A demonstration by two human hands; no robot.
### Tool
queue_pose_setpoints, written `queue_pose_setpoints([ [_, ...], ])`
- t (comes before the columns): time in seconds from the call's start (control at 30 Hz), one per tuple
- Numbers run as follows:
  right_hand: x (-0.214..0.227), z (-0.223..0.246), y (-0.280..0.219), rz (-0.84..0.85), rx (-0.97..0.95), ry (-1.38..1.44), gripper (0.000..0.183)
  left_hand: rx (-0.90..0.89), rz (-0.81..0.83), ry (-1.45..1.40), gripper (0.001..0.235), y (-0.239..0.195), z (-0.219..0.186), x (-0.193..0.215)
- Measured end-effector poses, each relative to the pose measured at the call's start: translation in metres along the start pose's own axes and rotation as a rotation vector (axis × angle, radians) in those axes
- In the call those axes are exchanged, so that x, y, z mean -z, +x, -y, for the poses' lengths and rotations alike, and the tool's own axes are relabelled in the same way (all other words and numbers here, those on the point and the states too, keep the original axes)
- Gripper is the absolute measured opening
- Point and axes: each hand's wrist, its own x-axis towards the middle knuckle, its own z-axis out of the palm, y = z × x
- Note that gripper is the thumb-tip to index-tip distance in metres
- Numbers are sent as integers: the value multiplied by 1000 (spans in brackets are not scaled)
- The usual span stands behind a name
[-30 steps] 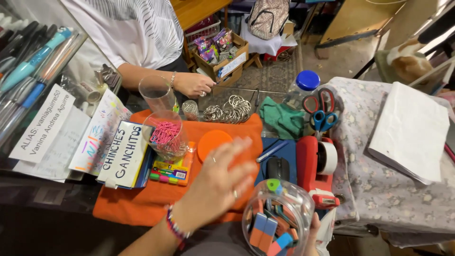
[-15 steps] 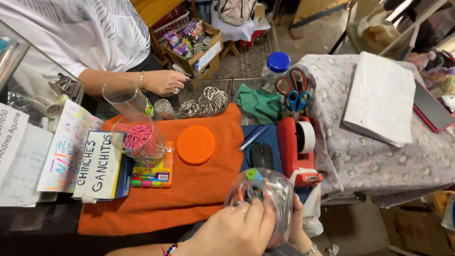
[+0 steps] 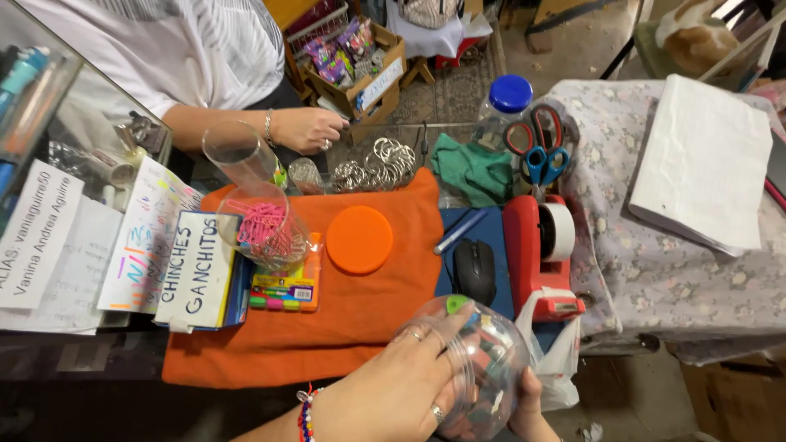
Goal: The person empties a clear plastic jar filled with small rectangular magnets onto an orange cloth on a table. They then pick up the magnets one by one and place them back into the jar. The person also briefly handles a green cloth and a computer mouse on the table.
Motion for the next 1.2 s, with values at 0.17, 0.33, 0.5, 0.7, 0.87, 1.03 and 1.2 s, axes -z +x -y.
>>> queue_pose_setpoints([
  [0.17,-53,-3,-5,-60,-23,211,86,41,71,33,39,4,15,-10],
  [0.33,-50,-9,-4,-274,14,144,92,-62,45,81,39,1,12,-6],
  [0.5,-24,-20,-20,-245,-20,233,83,-192,-49,37,44,6,18,-10],
  [0.7,-8,-26,-13,-578,-102,136,94,-171,-93,357,58,3,17,-21],
  [0.87,-56,20,24,-480,-32,260,88,-121,40,247,59,-8,3,2],
  [1.03,-101,14,9,-686,-64,118,98,-240,-3,375,47,-20,3,19],
  [1.2,-60,2,-25,-598,-21,116,104,-165,-37,191,49,-15,15,60],
])
